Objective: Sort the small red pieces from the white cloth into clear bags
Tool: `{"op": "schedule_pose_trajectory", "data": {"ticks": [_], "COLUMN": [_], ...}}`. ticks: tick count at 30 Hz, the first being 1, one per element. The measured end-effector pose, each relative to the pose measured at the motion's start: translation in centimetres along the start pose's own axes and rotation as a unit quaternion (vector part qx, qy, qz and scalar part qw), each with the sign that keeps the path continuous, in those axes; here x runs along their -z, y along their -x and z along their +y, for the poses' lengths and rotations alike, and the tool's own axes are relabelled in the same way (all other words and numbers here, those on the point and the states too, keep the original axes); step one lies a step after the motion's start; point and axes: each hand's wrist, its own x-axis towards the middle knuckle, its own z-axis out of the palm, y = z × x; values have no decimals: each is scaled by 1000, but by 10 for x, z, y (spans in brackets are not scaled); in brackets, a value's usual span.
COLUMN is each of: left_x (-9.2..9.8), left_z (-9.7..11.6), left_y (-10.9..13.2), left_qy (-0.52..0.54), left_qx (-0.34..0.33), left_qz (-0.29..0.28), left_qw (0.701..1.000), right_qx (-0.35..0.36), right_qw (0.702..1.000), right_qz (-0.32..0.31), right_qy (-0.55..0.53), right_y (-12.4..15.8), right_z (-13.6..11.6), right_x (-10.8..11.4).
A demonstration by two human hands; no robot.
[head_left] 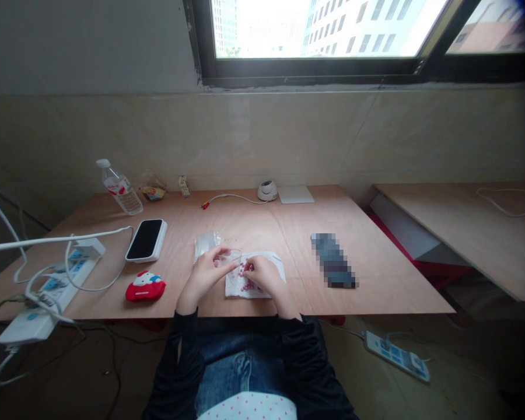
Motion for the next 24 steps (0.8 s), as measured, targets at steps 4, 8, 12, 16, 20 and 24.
{"op": "schedule_pose_trajectory", "data": {"ticks": [4, 8, 12, 16, 20, 24], "left_x": [1, 2, 2, 1, 1, 1], "left_z": [2, 2, 0, -1, -1, -1], "left_y": [0, 1, 1, 1, 1, 0], "left_qy": [-7, -15, -10, -1, -1, -3], "left_qx": [-7, -10, -11, -16, -15, -14], "left_qz": [4, 8, 5, 1, -3, -3], "left_qw": [1000, 1000, 1000, 1000, 1000, 1000], "right_qx": [19, 1, -14, -31, -25, -10], "right_qw": [997, 996, 998, 998, 998, 998], "right_qz": [36, 36, 14, 3, 2, 22], "right_qy": [71, 81, 59, 51, 53, 61], "right_y": [0, 1, 2, 4, 5, 3], "right_z": [-2, 2, 5, 4, 1, 2], "right_x": [1, 2, 4, 8, 8, 4]}}
